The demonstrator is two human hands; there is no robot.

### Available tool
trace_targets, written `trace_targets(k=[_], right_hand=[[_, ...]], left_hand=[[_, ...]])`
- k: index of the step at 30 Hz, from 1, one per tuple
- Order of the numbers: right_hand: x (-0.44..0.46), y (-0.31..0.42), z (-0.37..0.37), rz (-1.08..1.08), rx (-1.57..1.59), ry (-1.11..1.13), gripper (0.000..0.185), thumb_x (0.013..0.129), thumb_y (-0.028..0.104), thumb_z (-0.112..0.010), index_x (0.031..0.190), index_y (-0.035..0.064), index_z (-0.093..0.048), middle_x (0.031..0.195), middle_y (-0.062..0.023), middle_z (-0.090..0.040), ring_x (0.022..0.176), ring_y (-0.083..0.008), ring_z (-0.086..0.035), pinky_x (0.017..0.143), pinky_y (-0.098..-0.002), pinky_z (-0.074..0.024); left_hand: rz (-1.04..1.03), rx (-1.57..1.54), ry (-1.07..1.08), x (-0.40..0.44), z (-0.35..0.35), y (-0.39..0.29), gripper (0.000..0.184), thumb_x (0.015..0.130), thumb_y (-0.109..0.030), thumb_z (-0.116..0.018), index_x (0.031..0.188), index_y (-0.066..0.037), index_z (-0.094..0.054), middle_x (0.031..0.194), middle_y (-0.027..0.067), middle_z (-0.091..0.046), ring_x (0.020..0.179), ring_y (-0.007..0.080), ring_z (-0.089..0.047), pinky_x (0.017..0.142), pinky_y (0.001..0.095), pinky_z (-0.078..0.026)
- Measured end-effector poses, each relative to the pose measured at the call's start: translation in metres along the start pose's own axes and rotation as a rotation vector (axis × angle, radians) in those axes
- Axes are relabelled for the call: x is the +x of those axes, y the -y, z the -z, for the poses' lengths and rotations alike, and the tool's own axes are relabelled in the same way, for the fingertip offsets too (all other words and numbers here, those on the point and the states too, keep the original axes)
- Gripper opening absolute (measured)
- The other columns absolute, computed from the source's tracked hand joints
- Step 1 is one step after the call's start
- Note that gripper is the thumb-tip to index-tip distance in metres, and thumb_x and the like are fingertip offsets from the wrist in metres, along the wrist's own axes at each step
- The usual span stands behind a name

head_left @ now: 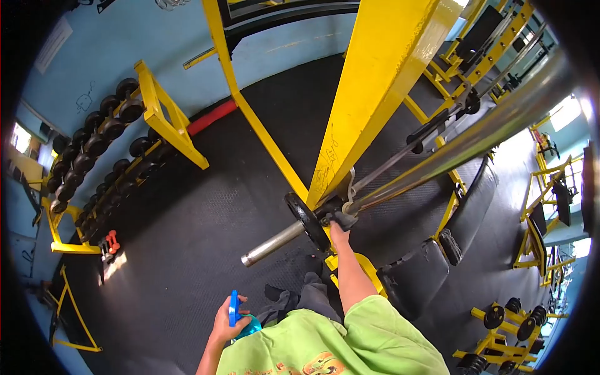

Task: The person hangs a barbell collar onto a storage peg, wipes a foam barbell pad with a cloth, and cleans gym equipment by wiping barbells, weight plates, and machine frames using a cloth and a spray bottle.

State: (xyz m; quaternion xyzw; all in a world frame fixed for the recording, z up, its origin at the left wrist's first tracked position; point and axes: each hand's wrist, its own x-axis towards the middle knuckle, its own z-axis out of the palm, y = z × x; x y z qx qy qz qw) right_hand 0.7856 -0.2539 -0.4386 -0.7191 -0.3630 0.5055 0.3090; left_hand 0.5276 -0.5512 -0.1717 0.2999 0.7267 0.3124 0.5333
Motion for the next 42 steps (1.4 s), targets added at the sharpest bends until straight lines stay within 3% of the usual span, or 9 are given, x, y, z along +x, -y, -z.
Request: trace_targets(k=[7,10,15,18,22,26,32,34,42], right_hand=[[-0.066,0.062,0.005,0.407,-0.042,-0.242,0.084,0.075,0.013,-0.070,0.144,-0.0015,-0.023,0.135,-0.0244,-0.046,0.128,-0.0361,-0.043,0.107,-0.0403,-0.0333],[-0.017,0.045,-0.022,0.191,0.132,-0.457,0.091,0.073,0.015,-0.071,0.143,-0.0050,-0.019,0.136,-0.0288,-0.043,0.129,-0.0358,-0.042,0.108,-0.0417,-0.0318],[0.052,-0.033,-0.010,0.359,-0.011,-0.262,0.090,0.066,0.014,-0.075,0.138,-0.0115,-0.027,0.136,-0.0266,-0.045,0.127,-0.0345,-0.044,0.108,-0.0372,-0.0329],[0.048,-0.024,0.003,0.092,-0.310,-0.101,0.070,0.064,0.009,-0.072,0.125,-0.0083,-0.044,0.122,-0.0221,-0.053,0.116,-0.0325,-0.051,0.102,-0.0378,-0.0372],[0.011,0.003,-0.004,0.337,0.136,-0.260,0.061,0.063,0.007,-0.072,0.118,-0.0078,-0.050,0.113,-0.0218,-0.057,0.104,-0.0318,-0.057,0.093,-0.0378,-0.0431],[0.028,-0.055,-0.004,-0.192,0.114,-0.272,0.030,0.074,0.011,-0.066,0.101,-0.0018,-0.062,0.094,-0.0188,-0.067,0.087,-0.0345,-0.065,0.079,-0.0387,-0.0488],[-0.053,0.007,0.011,-0.064,0.248,-0.471,0.027,0.080,0.011,-0.066,0.104,-0.0004,-0.061,0.094,-0.0094,-0.066,0.085,-0.0255,-0.062,0.081,-0.0346,-0.0476],[-0.060,0.019,0.006,0.092,0.620,-0.334,0.033,0.079,0.011,-0.069,0.109,-0.0001,-0.059,0.097,-0.0070,-0.064,0.085,-0.0208,-0.059,0.083,-0.0356,-0.0479],[-0.016,0.069,-0.006,0.254,-0.291,0.360,0.044,0.088,0.033,-0.058,0.110,-0.0051,-0.057,0.103,-0.0278,-0.063,0.103,-0.0392,-0.060,0.087,-0.0417,-0.0468]], left_hand=[[0.036,-0.080,-0.018,-0.003,-0.032,-0.015,0.048,0.070,-0.007,-0.071,0.115,-0.008,-0.053,0.107,0.0079,-0.061,0.091,0.0209,-0.068,0.076,0.0347,-0.054],[0.068,-0.106,-0.069,-0.008,-0.038,-0.013,0.048,0.070,-0.007,-0.071,0.115,-0.007,-0.053,0.108,0.0079,-0.062,0.092,0.0205,-0.067,0.077,0.0348,-0.054],[0.079,-0.104,-0.005,-0.012,-0.037,0.011,0.050,0.070,-0.008,-0.072,0.116,-0.007,-0.052,0.115,0.0091,-0.060,0.093,0.0219,-0.067,0.079,0.0357,-0.055],[0.093,-0.083,0.049,-0.013,-0.042,0.032,0.050,0.070,-0.009,-0.073,0.116,-0.007,-0.053,0.117,0.0091,-0.059,0.093,0.0222,-0.067,0.079,0.0355,-0.055],[0.107,-0.101,0.069,-0.025,-0.036,0.044,0.049,0.070,-0.010,-0.073,0.115,-0.006,-0.053,0.116,0.0089,-0.059,0.093,0.0221,-0.067,0.079,0.0351,-0.055],[0.086,-0.022,0.124,-0.028,-0.022,0.034,0.048,0.071,-0.011,-0.073,0.115,-0.006,-0.054,0.114,0.0085,-0.060,0.094,0.0216,-0.067,0.079,0.0352,-0.055],[0.071,0.003,0.065,-0.031,-0.009,0.039,0.050,0.071,-0.005,-0.073,0.116,-0.006,-0.052,0.115,0.0090,-0.060,0.093,0.0207,-0.067,0.077,0.0349,-0.055],[0.064,0.023,0.111,-0.032,-0.008,0.030,0.050,0.071,-0.003,-0.074,0.116,-0.005,-0.052,0.115,0.0097,-0.059,0.093,0.0216,-0.067,0.076,0.0341,-0.055],[0.086,0.116,0.166,-0.015,-0.011,0.024,0.049,0.071,0.001,-0.072,0.116,-0.003,-0.052,0.111,0.0096,-0.058,0.090,0.0223,-0.067,0.074,0.0348,-0.055]])
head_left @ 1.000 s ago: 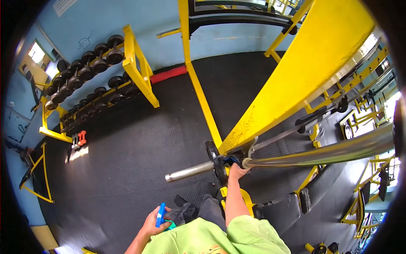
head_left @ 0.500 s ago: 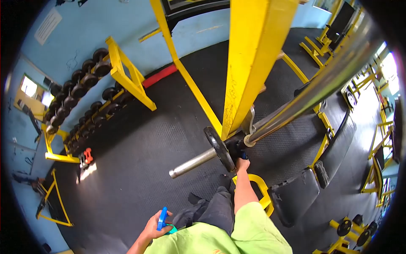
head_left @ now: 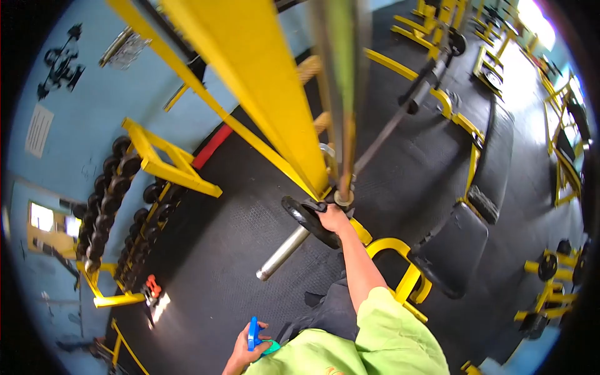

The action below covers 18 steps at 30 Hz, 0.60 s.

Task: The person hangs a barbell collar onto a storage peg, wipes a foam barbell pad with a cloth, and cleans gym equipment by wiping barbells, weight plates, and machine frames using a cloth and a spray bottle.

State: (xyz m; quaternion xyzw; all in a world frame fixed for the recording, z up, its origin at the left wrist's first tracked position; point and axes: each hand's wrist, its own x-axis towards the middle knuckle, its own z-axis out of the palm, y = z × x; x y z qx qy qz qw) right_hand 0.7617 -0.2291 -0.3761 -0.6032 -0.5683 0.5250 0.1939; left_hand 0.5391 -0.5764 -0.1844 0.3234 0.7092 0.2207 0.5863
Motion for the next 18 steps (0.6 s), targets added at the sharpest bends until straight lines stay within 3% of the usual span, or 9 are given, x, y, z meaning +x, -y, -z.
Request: trace_targets(k=[2,4,6,10,11,12,13,14,18], right_hand=[[-0.013,-0.006,0.012,-0.043,-0.071,0.033,0.043,0.084,0.028,-0.059,0.112,-0.0048,-0.056,0.109,-0.0328,-0.058,0.109,-0.0423,-0.055,0.093,-0.0429,-0.0453],[-0.043,-0.022,0.026,-0.103,-0.040,-0.034,0.039,0.086,0.027,-0.059,0.108,-0.0061,-0.058,0.104,-0.0267,-0.065,0.100,-0.0400,-0.062,0.086,-0.0453,-0.0506],[-0.064,-0.042,0.029,-0.301,0.912,-0.304,0.031,0.089,0.022,-0.059,0.110,0.0000,-0.058,0.099,-0.0160,-0.066,0.085,-0.0343,-0.066,0.074,-0.0453,-0.0539],[-0.064,-0.063,0.023,-0.047,1.331,-0.737,0.031,0.092,0.016,-0.052,0.116,-0.0024,-0.059,0.107,-0.0152,-0.062,0.097,-0.0255,-0.062,0.074,-0.0393,-0.0541],[-0.053,-0.063,0.018,-0.094,1.048,-0.623,0.034,0.093,0.014,-0.050,0.123,-0.0011,-0.058,0.110,-0.0147,-0.063,0.094,-0.0231,-0.062,0.079,-0.0380,-0.0526],[-0.039,-0.052,0.014,-0.241,0.713,-0.498,0.029,0.087,0.021,-0.061,0.105,-0.0013,-0.064,0.106,-0.0080,-0.066,0.092,-0.0176,-0.061,0.083,-0.0307,-0.0469],[-0.003,-0.049,-0.017,0.070,1.059,-0.735,0.030,0.087,0.022,-0.059,0.104,-0.0015,-0.065,0.101,-0.0092,-0.068,0.095,-0.0245,-0.062,0.087,-0.0345,-0.0451],[0.023,-0.057,-0.024,0.239,0.856,-0.952,0.032,0.088,0.024,-0.055,0.105,-0.0012,-0.065,0.100,-0.0143,-0.068,0.098,-0.0310,-0.062,0.087,-0.0377,-0.0446],[0.051,-0.091,-0.003,-0.249,0.728,-0.504,0.036,0.088,0.034,-0.050,0.107,0.0061,-0.064,0.104,-0.0206,-0.065,0.096,-0.0405,-0.060,0.087,-0.0432,-0.0453]], left_hand=[[0.020,-0.034,-0.030,0.005,-0.001,-0.003,0.049,0.071,0.003,-0.071,0.115,-0.002,-0.051,0.112,0.0099,-0.059,0.090,0.0219,-0.067,0.075,0.0357,-0.055],[-0.008,-0.031,0.017,0.011,-0.002,-0.009,0.051,0.070,0.008,-0.070,0.116,-0.004,-0.049,0.121,0.0115,-0.056,0.092,0.0254,-0.067,0.076,0.0365,-0.055],[0.008,-0.001,0.050,0.012,0.001,-0.015,0.052,0.071,0.009,-0.069,0.116,-0.005,-0.049,0.121,0.0125,-0.056,0.092,0.0252,-0.067,0.077,0.0367,-0.055],[0.034,0.063,0.096,0.025,0.012,-0.014,0.052,0.071,0.009,-0.069,0.117,-0.004,-0.048,0.121,0.0149,-0.055,0.094,0.0270,-0.066,0.081,0.0378,-0.054],[0.015,0.130,0.186,0.031,0.019,0.001,0.072,0.074,0.003,-0.071,0.134,-0.007,-0.032,0.125,0.0150,-0.051,0.096,0.0257,-0.064,0.079,0.0382,-0.055],[-0.004,0.194,0.276,0.037,0.023,0.006,0.093,0.078,-0.002,-0.074,0.150,-0.010,-0.016,0.129,0.0151,-0.047,0.097,0.0245,-0.062,0.078,0.0386,-0.056],[0.002,0.142,0.221,0.034,0.010,-0.012,0.087,0.078,0.001,-0.072,0.148,-0.007,-0.021,0.126,0.0148,-0.048,0.093,0.0241,-0.061,0.077,0.0371,-0.056],[-0.015,0.163,0.236,0.036,0.006,-0.022,0.084,0.079,0.001,-0.071,0.147,-0.006,-0.022,0.125,0.0146,-0.049,0.093,0.0239,-0.061,0.077,0.0367,-0.057],[0.048,0.159,0.213,0.046,-0.001,-0.045,0.082,0.081,0.002,-0.068,0.147,-0.006,-0.021,0.127,0.0151,-0.048,0.095,0.0257,-0.062,0.078,0.0364,-0.057]])
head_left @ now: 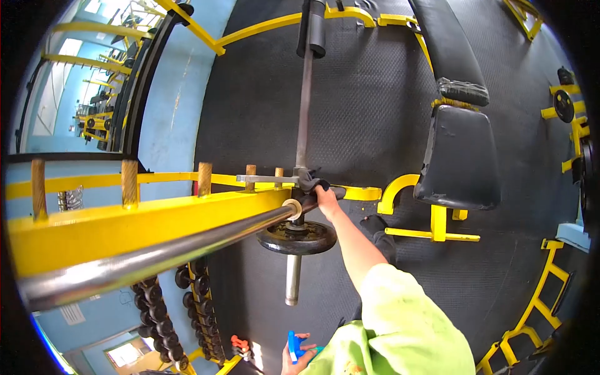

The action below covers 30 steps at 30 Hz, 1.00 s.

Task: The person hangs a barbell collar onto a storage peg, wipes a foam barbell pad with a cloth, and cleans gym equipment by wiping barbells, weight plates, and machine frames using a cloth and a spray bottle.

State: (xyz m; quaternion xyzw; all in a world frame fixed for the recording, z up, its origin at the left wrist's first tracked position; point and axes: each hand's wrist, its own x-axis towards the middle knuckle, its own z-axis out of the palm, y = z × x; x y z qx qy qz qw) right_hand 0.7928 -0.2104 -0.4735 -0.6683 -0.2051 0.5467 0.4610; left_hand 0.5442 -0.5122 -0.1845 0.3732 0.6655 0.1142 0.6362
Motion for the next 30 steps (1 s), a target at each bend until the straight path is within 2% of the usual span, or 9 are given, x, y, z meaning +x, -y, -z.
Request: trace_targets(k=[6,9,12,16,18,21,23,28,30], right_hand=[[-0.060,0.079,0.028,0.117,-0.021,0.053,0.038,0.089,0.038,-0.044,0.110,0.0129,-0.063,0.111,-0.0209,-0.060,0.113,-0.0395,-0.043,0.098,-0.0457,-0.0349],[-0.028,0.072,0.035,0.370,-0.809,0.432,0.026,0.088,0.025,-0.045,0.103,0.0184,-0.065,0.106,-0.0177,-0.061,0.107,-0.0378,-0.048,0.088,-0.0452,-0.0395],[0.005,0.027,0.030,0.327,-0.531,0.293,0.027,0.087,0.024,-0.043,0.100,0.0130,-0.064,0.096,-0.0191,-0.064,0.098,-0.0431,-0.055,0.083,-0.0481,-0.0426],[-0.012,0.009,0.041,-0.386,-0.439,-0.013,0.039,0.087,0.029,-0.045,0.105,0.0000,-0.064,0.105,-0.0276,-0.064,0.105,-0.0419,-0.058,0.089,-0.0455,-0.0440],[-0.029,0.013,0.061,-0.382,-0.317,-0.042,0.046,0.086,0.030,-0.049,0.109,-0.0081,-0.060,0.109,-0.0304,-0.062,0.107,-0.0388,-0.059,0.090,-0.0423,-0.0447],[-0.029,0.035,0.070,-0.198,-0.092,-0.210,0.050,0.089,0.038,-0.051,0.113,-0.0058,-0.060,0.108,-0.0305,-0.062,0.109,-0.0419,-0.058,0.092,-0.0443,-0.0426],[-0.022,0.095,0.060,-0.069,0.181,-0.022,0.051,0.090,0.043,-0.054,0.105,-0.0056,-0.061,0.092,-0.0186,-0.066,0.091,-0.0257,-0.062,0.085,-0.0377,-0.0451],[0.034,0.090,-0.002,0.340,-0.513,-0.084,0.030,0.089,0.027,-0.058,0.106,0.0015,-0.063,0.096,-0.0213,-0.061,0.091,-0.0192,-0.056,0.082,-0.0335,-0.0442],[0.053,0.095,0.009,0.248,-0.320,0.118,0.029,0.088,0.025,-0.058,0.105,0.0033,-0.065,0.097,-0.0211,-0.061,0.093,-0.0223,-0.058,0.082,-0.0346,-0.0449]], left_hand=[[0.111,-0.014,-0.079,0.025,-0.006,-0.040,0.050,0.073,0.008,-0.066,0.119,-0.002,-0.047,0.123,0.0155,-0.054,0.097,0.0286,-0.066,0.082,0.0382,-0.054],[0.097,0.038,-0.055,0.039,-0.011,-0.063,0.051,0.072,0.010,-0.064,0.119,0.001,-0.045,0.123,0.0156,-0.053,0.096,0.0282,-0.066,0.082,0.0376,-0.054],[0.044,-0.057,-0.086,0.048,-0.015,-0.079,0.052,0.072,0.009,-0.064,0.119,0.002,-0.045,0.123,0.0156,-0.053,0.095,0.0283,-0.066,0.081,0.0370,-0.054],[-0.003,-0.012,-0.076,0.047,-0.021,-0.093,0.052,0.072,0.009,-0.065,0.119,0.002,-0.045,0.123,0.0158,-0.052,0.096,0.0281,-0.066,0.081,0.0370,-0.054],[0.008,-0.043,-0.139,0.046,-0.028,-0.104,0.051,0.073,0.007,-0.067,0.119,0.002,-0.045,0.124,0.0156,-0.052,0.097,0.0271,-0.065,0.081,0.0370,-0.054],[0.035,-0.052,-0.148,0.045,-0.035,-0.103,0.050,0.074,0.004,-0.068,0.119,0.001,-0.046,0.124,0.0150,-0.052,0.097,0.0260,-0.065,0.081,0.0367,-0.054],[0.042,-0.050,-0.121,0.042,-0.041,-0.103,0.051,0.074,0.002,-0.071,0.119,0.000,-0.047,0.124,0.0144,-0.052,0.098,0.0250,-0.064,0.081,0.0360,-0.054],[0.062,0.044,-0.117,0.045,-0.051,-0.091,0.051,0.073,0.002,-0.070,0.118,-0.001,-0.048,0.123,0.0133,-0.054,0.096,0.0226,-0.064,0.080,0.0351,-0.053],[0.018,0.032,-0.111,0.053,-0.049,-0.091,0.050,0.072,0.002,-0.070,0.118,-0.001,-0.048,0.122,0.0129,-0.054,0.095,0.0218,-0.064,0.080,0.0350,-0.053]])
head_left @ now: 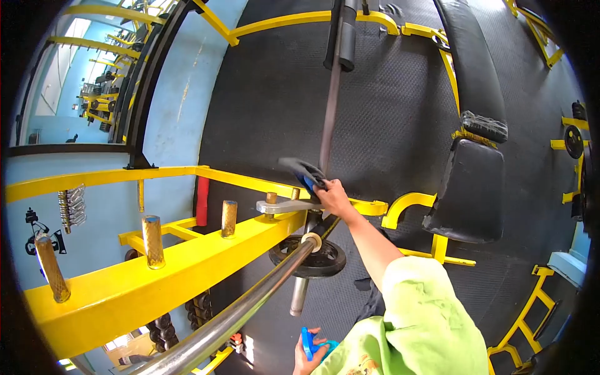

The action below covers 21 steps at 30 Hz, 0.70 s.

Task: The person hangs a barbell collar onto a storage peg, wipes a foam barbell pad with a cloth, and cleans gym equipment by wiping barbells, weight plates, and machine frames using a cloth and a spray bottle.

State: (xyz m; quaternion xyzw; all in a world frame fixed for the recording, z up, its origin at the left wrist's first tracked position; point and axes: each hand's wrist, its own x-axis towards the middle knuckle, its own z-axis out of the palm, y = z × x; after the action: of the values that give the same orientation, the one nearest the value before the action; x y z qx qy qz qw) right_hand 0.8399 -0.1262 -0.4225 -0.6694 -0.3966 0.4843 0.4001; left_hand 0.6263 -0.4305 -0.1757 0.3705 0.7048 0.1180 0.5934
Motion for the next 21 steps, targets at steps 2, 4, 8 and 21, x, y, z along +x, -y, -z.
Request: trace_targets(k=[2,4,8,21], right_hand=[[0.005,-0.012,0.012,-0.061,0.272,0.235,0.025,0.084,0.018,-0.058,0.102,0.0029,-0.066,0.098,-0.0173,-0.063,0.094,-0.0285,-0.061,0.083,-0.0358,-0.0472],[0.002,-0.008,0.004,0.049,-0.045,-0.108,0.026,0.083,0.016,-0.059,0.105,0.0044,-0.067,0.096,-0.0166,-0.063,0.094,-0.0303,-0.061,0.082,-0.0346,-0.0486],[0.008,0.023,0.005,0.178,0.132,-0.370,0.037,0.082,0.021,-0.061,0.118,0.0131,-0.063,0.116,-0.0236,-0.056,0.105,-0.0400,-0.055,0.091,-0.0437,-0.0452],[0.061,0.036,0.018,-0.112,-0.314,0.026,0.038,0.083,0.031,-0.062,0.121,0.0276,-0.063,0.102,-0.0211,-0.054,0.099,-0.0382,-0.057,0.087,-0.0453,-0.0480]], left_hand=[[0.049,-0.059,-0.020,-0.006,-0.003,-0.007,0.050,0.073,0.002,-0.070,0.118,-0.001,-0.049,0.121,0.0126,-0.055,0.096,0.0218,-0.065,0.079,0.0354,-0.053],[0.117,-0.024,-0.023,-0.003,-0.001,0.001,0.050,0.073,0.002,-0.071,0.117,0.000,-0.049,0.121,0.0126,-0.055,0.096,0.0224,-0.065,0.079,0.0351,-0.054],[0.055,-0.011,-0.085,0.001,0.002,0.012,0.053,0.071,0.004,-0.071,0.118,0.000,-0.048,0.120,0.0131,-0.055,0.094,0.0236,-0.066,0.078,0.0345,-0.054],[-0.028,-0.080,0.080,0.028,-0.001,0.005,0.067,0.079,-0.012,-0.069,0.136,0.001,-0.037,0.122,0.0165,-0.054,0.094,0.0247,-0.063,0.083,0.0377,-0.051]])
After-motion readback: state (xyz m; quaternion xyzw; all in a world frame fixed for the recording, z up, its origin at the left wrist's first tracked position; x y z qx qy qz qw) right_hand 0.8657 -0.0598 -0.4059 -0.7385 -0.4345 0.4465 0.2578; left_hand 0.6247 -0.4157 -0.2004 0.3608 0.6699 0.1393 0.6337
